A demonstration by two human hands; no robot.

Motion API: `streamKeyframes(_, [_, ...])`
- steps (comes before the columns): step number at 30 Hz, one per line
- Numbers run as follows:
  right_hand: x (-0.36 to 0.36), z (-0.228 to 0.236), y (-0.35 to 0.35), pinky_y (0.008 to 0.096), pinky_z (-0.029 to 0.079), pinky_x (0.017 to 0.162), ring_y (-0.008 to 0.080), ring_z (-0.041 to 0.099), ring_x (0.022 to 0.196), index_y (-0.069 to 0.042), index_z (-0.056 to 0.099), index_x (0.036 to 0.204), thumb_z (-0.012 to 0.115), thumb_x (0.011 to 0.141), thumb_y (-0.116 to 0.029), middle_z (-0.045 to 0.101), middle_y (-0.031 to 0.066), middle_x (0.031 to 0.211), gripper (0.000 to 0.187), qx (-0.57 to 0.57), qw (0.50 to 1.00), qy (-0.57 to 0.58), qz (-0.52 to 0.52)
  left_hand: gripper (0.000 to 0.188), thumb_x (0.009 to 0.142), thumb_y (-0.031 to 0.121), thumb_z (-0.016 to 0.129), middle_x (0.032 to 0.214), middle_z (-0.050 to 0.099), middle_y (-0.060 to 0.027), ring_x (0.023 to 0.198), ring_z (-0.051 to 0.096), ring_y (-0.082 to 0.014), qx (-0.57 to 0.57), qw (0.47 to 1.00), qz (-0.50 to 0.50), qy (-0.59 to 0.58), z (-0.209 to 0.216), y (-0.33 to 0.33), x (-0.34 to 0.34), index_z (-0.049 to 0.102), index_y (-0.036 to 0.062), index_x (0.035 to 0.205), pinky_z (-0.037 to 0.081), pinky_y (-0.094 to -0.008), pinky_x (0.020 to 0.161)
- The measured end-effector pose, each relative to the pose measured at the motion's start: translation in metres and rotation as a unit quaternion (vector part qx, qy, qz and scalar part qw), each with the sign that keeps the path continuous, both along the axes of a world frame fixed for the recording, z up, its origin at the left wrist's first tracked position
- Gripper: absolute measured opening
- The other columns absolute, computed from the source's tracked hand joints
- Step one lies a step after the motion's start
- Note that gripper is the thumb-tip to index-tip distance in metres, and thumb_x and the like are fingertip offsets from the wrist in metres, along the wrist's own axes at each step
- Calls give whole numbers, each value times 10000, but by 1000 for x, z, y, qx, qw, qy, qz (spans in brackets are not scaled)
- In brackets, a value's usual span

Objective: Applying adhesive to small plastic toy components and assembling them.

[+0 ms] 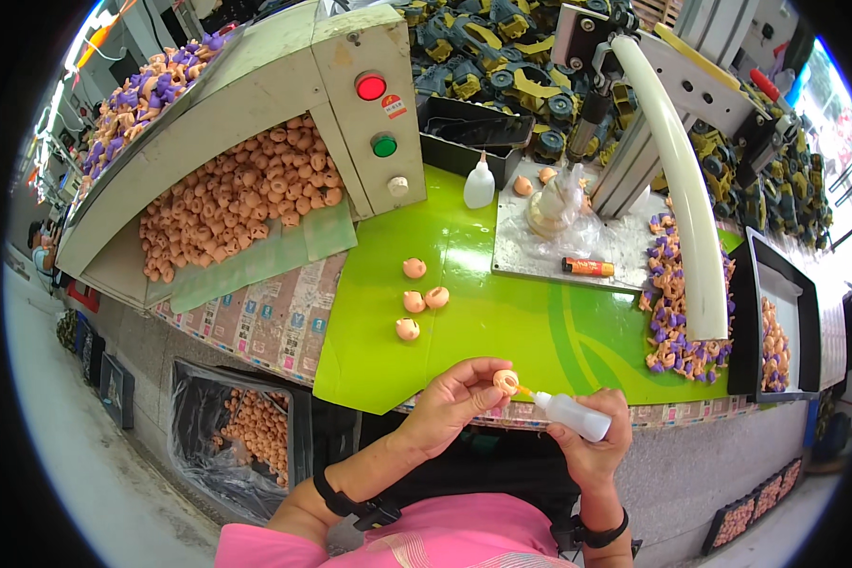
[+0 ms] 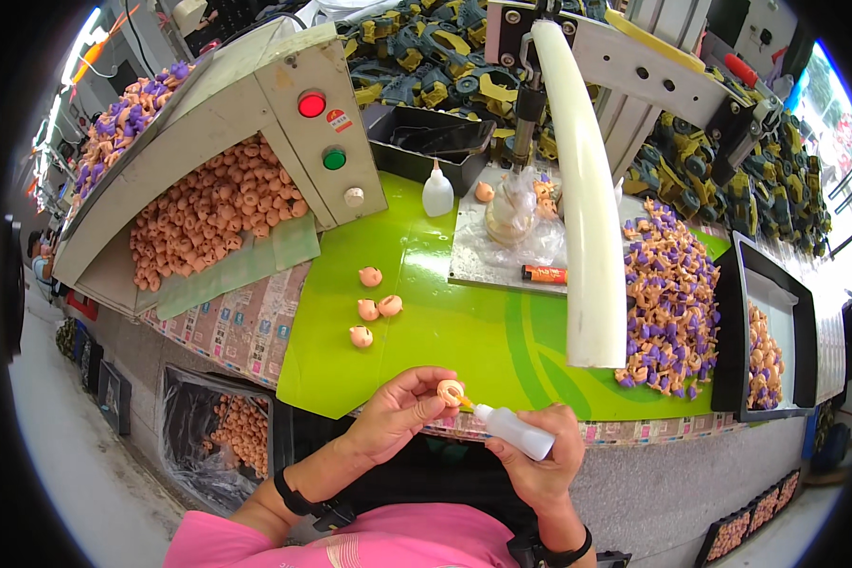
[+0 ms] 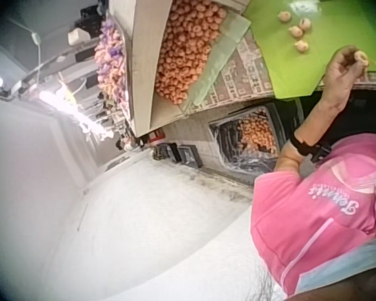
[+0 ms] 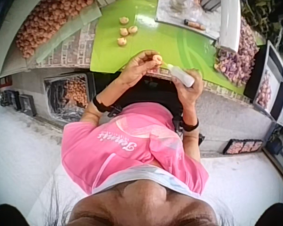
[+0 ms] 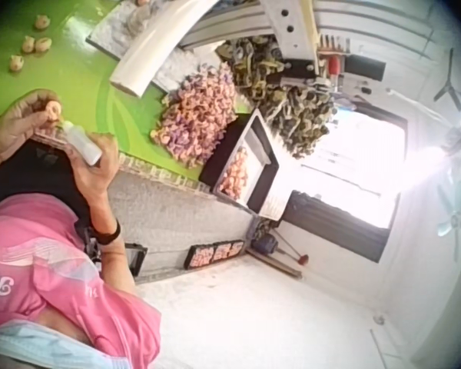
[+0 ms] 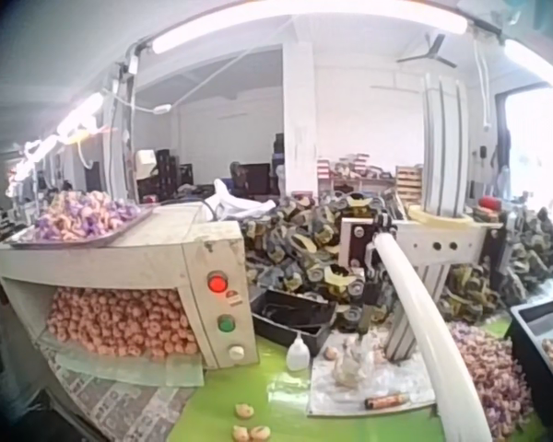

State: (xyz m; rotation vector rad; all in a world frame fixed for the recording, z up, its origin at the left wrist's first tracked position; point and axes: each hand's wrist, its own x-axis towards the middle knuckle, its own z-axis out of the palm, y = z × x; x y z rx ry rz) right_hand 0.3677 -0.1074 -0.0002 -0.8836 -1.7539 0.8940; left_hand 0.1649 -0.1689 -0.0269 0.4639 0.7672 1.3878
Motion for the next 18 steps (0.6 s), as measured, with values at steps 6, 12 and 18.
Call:
streamKeyframes(6, [-1, -1, 1, 309, 426, 627, 200, 531, 690, -54, 613, 953, 880, 628, -195, 558, 67, 776, 443, 6, 1000, -10, -1, 312, 922, 47, 575, 1173, 561, -70, 1062, 567, -147, -8, 1000, -4, 12, -1, 1, 0, 520, 37, 1228, 479, -307, 950])
streamKeyframes(12, [-1, 0, 2, 320, 432, 626, 215, 539, 690, -54, 615, 945, 875, 635, -210, 568, 75, 775, 434, 14, 1000, -24, -9, 316, 924, 55, 576, 1165, 567, -73, 1060, 573, -157, -15, 1000, -4, 18, 1, 1, 0, 516, 39, 1233, 480, -307, 948])
streamKeyframes(18, [2, 3, 1, 321, 431, 601, 220, 535, 657, -50, 610, 937, 874, 634, -221, 571, 76, 751, 437, 41, 998, -41, -18, 306, 925, 71, 580, 1155, 575, -79, 1061, 583, -174, -26, 999, 2, 20, 2, 0, 0, 520, 45, 1225, 480, -321, 944])
